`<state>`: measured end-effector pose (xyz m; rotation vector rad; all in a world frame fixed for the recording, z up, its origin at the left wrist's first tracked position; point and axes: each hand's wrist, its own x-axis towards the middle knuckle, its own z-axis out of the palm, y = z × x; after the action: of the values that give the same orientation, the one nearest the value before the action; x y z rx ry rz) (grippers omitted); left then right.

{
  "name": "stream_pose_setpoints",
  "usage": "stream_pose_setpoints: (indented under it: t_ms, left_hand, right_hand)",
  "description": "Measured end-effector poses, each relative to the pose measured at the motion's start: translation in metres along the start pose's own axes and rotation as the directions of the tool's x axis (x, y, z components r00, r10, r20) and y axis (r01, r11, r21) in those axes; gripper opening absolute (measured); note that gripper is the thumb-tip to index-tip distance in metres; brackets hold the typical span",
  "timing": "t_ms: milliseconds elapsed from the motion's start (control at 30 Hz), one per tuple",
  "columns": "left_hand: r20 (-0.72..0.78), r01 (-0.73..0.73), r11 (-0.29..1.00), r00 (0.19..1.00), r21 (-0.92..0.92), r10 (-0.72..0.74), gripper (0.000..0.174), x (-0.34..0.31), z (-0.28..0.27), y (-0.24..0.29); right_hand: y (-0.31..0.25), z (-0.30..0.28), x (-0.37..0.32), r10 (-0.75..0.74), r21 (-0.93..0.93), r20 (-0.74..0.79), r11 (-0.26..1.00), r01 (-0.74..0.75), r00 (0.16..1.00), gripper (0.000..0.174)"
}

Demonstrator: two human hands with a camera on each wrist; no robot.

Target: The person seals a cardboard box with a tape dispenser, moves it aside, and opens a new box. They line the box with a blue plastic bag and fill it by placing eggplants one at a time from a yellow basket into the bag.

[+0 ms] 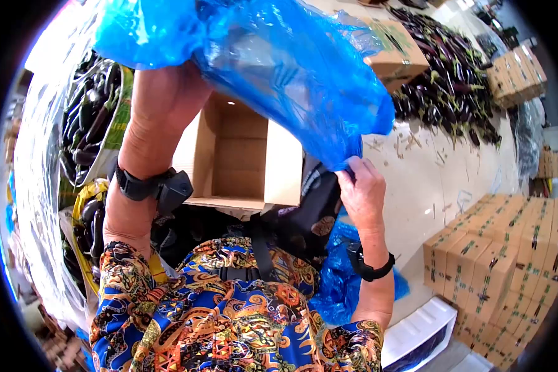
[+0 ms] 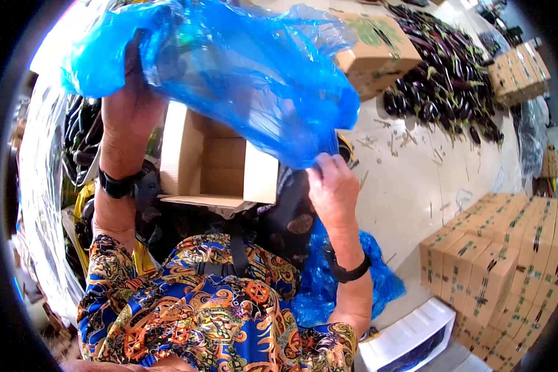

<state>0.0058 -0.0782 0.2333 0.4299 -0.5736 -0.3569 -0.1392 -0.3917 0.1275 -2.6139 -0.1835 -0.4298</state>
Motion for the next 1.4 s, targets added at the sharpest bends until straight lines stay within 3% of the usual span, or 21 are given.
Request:
stream_pose_setpoints:
  t_ms: [133, 167, 200, 233, 267, 333, 400, 467, 533, 633, 700, 767, 833, 967, 1100, 1133, 1167, 1200, 1300, 1367, 1400]
  left_hand:
    - [-0.01, -0.081, 0.976, 0.996, 0.202, 0.085, 0.041, -0.013, -0.006, 0.06]
    - [-0.018, -0.128, 0.647, 0.977, 0.752, 0.214, 0.04, -0.022, 0.0, 0.061]
    - [0.044, -0.066, 0.056, 0.946, 0.996, 0.32, 0.038, -0.035, 0.009, 0.056]
    - [0.075, -0.032, -0.132, 0.938, 0.991, 0.339, 0.039, -0.039, 0.015, 0.05]
    - [0.043, -0.041, -0.013, 0.951, 0.999, 0.305, 0.039, -0.041, 0.021, 0.043]
    - [-0.034, -0.038, 0.334, 0.978, 0.942, 0.207, 0.041, -0.051, 0.04, 0.025]
    - [-0.016, -0.013, 0.426, 0.998, 0.904, 0.066, 0.044, -0.057, 0.044, 0.01]
    - [0.146, -0.097, 0.279, 0.976, 0.955, -0.162, 0.049, -0.059, 0.014, 0.0]
    - [-0.006, 0.016, 0.038, 0.969, 0.999, -0.249, 0.045, -0.072, 0.018, -0.004]
    - [-0.127, 0.116, -0.055, 0.942, 0.992, -0.312, 0.051, -0.093, 0.004, -0.012]
    - [-0.004, -0.006, -0.038, 0.961, 0.999, -0.276, 0.057, -0.108, -0.012, -0.028]
    - [0.029, -0.025, 0.013, 0.922, 1.0, -0.386, 0.06, -0.106, -0.002, -0.039]
    - [0.115, -0.125, 0.009, 0.876, 0.992, -0.469, 0.065, -0.114, -0.001, -0.059]
    - [0.255, -0.344, 0.011, 0.671, 0.939, -0.696, 0.065, -0.127, 0.015, -0.083]
    - [0.21, -0.013, 0.293, 0.73, 0.956, -0.65, 0.056, -0.157, -0.017, -0.05]
    - [-0.089, 0.338, 0.236, 0.72, 0.911, -0.689, 0.056, -0.15, -0.015, -0.03]
    - [-0.348, 0.595, 0.415, 0.773, 0.689, -0.531, 0.06, -0.154, -0.026, -0.028]
    - [-0.535, 0.659, 0.522, 0.749, 0.541, -0.391, 0.065, -0.141, -0.02, -0.021]
    - [-0.717, 0.639, 0.598, 0.681, 0.483, -0.148, 0.085, -0.102, -0.021, -0.025]
    - [-0.842, 0.65, 0.625, 0.539, 0.433, 0.023, 0.07, -0.071, -0.007, -0.039]
    - [-0.807, 0.552, 0.758, 0.588, 0.348, -0.057, 0.057, -0.072, -0.034, -0.047]
  right_hand:
    - [-0.061, 0.02, 0.061, -0.145, 0.121, 0.202, 0.985, 0.122, 0.969, 0.008]
    - [-0.067, 0.043, 0.075, -0.214, 0.179, 0.26, 0.969, 0.17, 0.942, 0.011]
    - [-0.072, 0.074, 0.085, -0.244, 0.178, 0.323, 0.965, 0.195, 0.914, 0.023]
    - [-0.069, 0.116, 0.1, -0.519, 0.082, 0.205, 0.854, 0.514, 0.83, 0.028]
    - [-0.068, 0.157, 0.115, -0.743, -0.095, 0.068, 0.659, 0.746, 0.665, 0.033]
    - [-0.09, 0.173, 0.125, -0.609, 0.186, 0.178, 0.792, 0.581, 0.773, 0.033]
    - [-0.105, 0.17, 0.125, -0.461, 0.473, 0.275, 0.829, 0.298, 0.844, 0.032]
    - [-0.113, 0.156, 0.118, -0.448, 0.694, 0.305, 0.709, 0.126, 0.84, 0.032]
    - [-0.11, 0.137, 0.104, -0.514, 0.804, 0.368, 0.594, 0.012, 0.775, 0.033]
    - [-0.071, 0.116, 0.079, -0.379, 0.394, 0.797, 0.916, 0.07, 0.471, 0.036]
    - [-0.031, 0.096, 0.064, -0.141, 0.444, 0.893, 0.425, -0.789, 0.427, 0.046]
    - [-0.034, 0.073, 0.068, -0.021, 0.57, 0.821, -0.039, -0.821, 0.571, 0.057]
    - [-0.072, 0.054, 0.084, 0.059, 0.654, 0.749, -0.225, -0.722, 0.66, 0.058]
    - [-0.043, 0.109, 0.089, 0.188, 0.677, 0.731, -0.071, -0.733, 0.657, 0.033]
    - [-0.053, 0.108, 0.104, 0.227, 0.829, 0.559, -0.16, -0.535, 0.798, 0.027]
    - [-0.061, 0.102, 0.104, 0.224, 0.847, 0.529, -0.087, -0.524, 0.818, 0.027]
    - [-0.071, 0.093, 0.103, 0.217, 0.859, 0.501, -0.01, -0.511, 0.838, 0.027]
    - [-0.085, 0.083, 0.102, 0.2, 0.86, 0.46, 0.142, -0.49, 0.865, 0.025]
    - [-0.108, 0.082, 0.091, -0.045, 0.712, 0.216, 0.691, -0.126, 0.975, 0.016]
    - [-0.114, 0.093, 0.082, -0.17, 0.722, 0.101, 0.691, 0.046, 0.98, 0.016]
    - [-0.118, 0.093, 0.08, -0.183, 0.666, -0.017, 0.731, 0.148, 0.983, 0.017]
